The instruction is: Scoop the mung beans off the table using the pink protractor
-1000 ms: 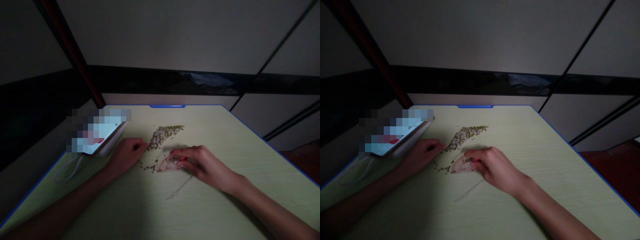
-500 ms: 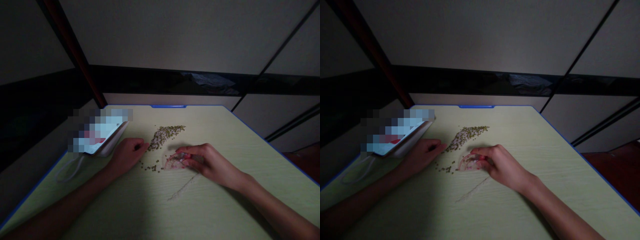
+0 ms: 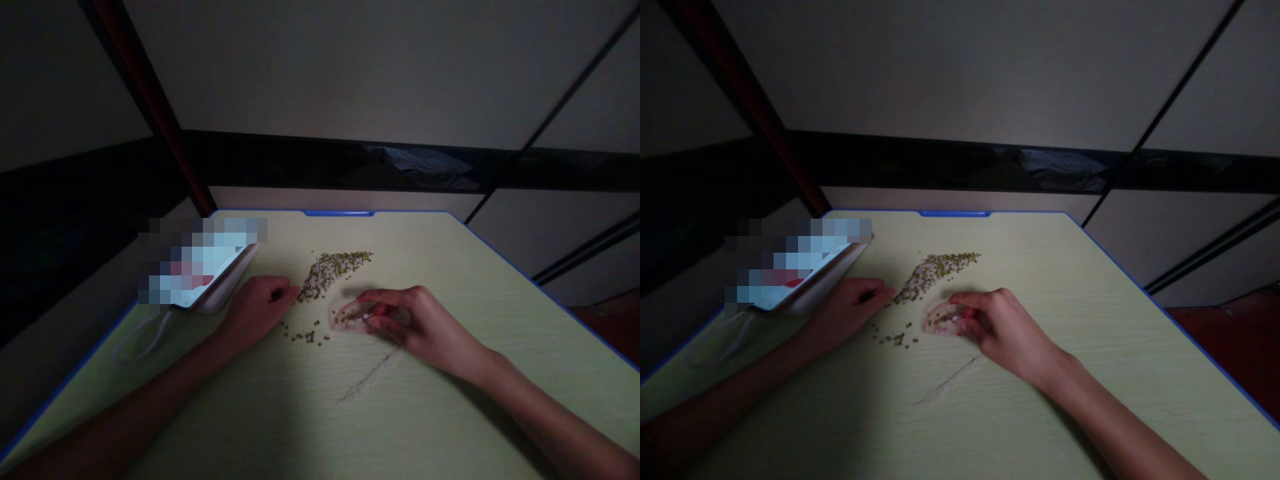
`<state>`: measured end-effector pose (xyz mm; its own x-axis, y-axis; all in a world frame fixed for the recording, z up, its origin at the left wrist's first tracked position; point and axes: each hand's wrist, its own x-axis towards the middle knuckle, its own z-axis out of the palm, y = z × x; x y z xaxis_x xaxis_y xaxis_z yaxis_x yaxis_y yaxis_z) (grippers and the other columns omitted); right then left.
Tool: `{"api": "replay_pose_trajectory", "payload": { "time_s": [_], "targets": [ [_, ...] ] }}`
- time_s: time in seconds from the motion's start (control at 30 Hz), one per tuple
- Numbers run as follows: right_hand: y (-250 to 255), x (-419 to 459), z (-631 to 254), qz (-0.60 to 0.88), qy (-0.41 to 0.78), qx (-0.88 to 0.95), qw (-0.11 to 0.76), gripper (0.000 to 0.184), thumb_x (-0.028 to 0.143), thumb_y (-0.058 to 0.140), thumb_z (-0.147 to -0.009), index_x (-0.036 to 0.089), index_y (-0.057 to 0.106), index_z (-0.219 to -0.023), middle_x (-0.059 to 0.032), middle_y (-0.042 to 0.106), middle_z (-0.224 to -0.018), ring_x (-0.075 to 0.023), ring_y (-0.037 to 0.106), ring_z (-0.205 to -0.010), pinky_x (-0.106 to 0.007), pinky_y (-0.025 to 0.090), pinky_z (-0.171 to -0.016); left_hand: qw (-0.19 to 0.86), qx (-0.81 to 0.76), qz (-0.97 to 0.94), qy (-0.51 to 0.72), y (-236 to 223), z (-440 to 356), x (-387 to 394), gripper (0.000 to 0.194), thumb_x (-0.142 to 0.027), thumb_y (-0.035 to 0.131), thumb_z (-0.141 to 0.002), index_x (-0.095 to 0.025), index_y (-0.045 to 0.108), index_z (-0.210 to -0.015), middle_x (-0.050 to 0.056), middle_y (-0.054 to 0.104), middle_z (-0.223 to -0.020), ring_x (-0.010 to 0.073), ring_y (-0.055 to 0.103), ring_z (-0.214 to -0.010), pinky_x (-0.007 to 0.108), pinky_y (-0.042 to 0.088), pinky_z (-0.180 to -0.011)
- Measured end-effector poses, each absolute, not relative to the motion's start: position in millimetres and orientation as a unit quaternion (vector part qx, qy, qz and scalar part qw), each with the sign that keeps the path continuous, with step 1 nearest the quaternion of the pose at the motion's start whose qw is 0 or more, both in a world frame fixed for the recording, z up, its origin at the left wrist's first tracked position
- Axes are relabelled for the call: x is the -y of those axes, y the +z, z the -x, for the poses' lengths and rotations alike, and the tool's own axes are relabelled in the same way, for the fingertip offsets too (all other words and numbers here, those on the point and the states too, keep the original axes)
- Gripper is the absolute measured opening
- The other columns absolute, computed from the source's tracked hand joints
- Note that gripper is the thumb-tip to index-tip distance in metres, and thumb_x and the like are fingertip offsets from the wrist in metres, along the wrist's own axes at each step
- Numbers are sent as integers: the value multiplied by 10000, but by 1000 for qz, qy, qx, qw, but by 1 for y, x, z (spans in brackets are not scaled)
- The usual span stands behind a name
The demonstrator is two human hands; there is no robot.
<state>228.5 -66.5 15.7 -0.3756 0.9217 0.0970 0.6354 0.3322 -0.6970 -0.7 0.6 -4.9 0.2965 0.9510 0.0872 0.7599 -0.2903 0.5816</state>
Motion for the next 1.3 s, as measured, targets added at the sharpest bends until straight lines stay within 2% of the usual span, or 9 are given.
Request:
{"api": "replay_pose_trajectory", "payload": {
  "time_s": [0.23,0.53,0.63,0.8,1.07,1.3],
  "targets": [
    [12,66,-230,532,287,758,244,295,133,529,-773,144,656,-1038,-15,654,-648,-104,494,-508,-232,371,-472,222,-553,-775,211,-4,1,-1,354,-401,395,-739,-205,295,-462,-52,303,-460,111,335,-486,267,219,-500],
    [10,65,-226,531,242,773,249,285,109,505,-782,165,648,-1022,-4,636,-640,-104,478,-506,-236,359,-489,221,-553,-775,212,-4,1,0,355,-405,393,-742,-202,308,-464,-51,316,-458,111,349,-485,265,222,-500],
    [12,65,-223,521,239,780,250,287,115,499,-796,170,634,-1043,-8,642,-677,-119,522,-560,-247,394,-542,222,-552,-774,215,-4,1,0,358,-410,393,-738,-203,304,-459,-52,310,-456,111,346,-483,264,222,-497],
    [17,65,-224,471,258,806,250,292,106,472,-821,179,637,-1050,-45,682,-900,-157,607,-746,-269,446,-672,226,-551,-773,218,-3,1,-1,354,-410,395,-731,-205,298,-460,-50,312,-459,112,343,-485,263,223,-498],
    [20,64,-228,426,269,827,252,254,180,463,-877,173,655,-1042,-65,688,-926,-174,633,-808,-285,476,-703,221,-553,-774,215,-5,1,-1,351,-413,389,-736,-205,299,-467,-48,310,-464,113,341,-488,260,217,-492],
    [18,61,-232,392,264,842,259,267,176,465,-884,176,653,-1073,-69,688,-993,-193,633,-922,-309,489,-781,222,-549,-777,215,-5,2,-1,346,-404,391,-738,-203,301,-471,-47,311,-471,112,337,-495,260,219,-496]
  ]
}}
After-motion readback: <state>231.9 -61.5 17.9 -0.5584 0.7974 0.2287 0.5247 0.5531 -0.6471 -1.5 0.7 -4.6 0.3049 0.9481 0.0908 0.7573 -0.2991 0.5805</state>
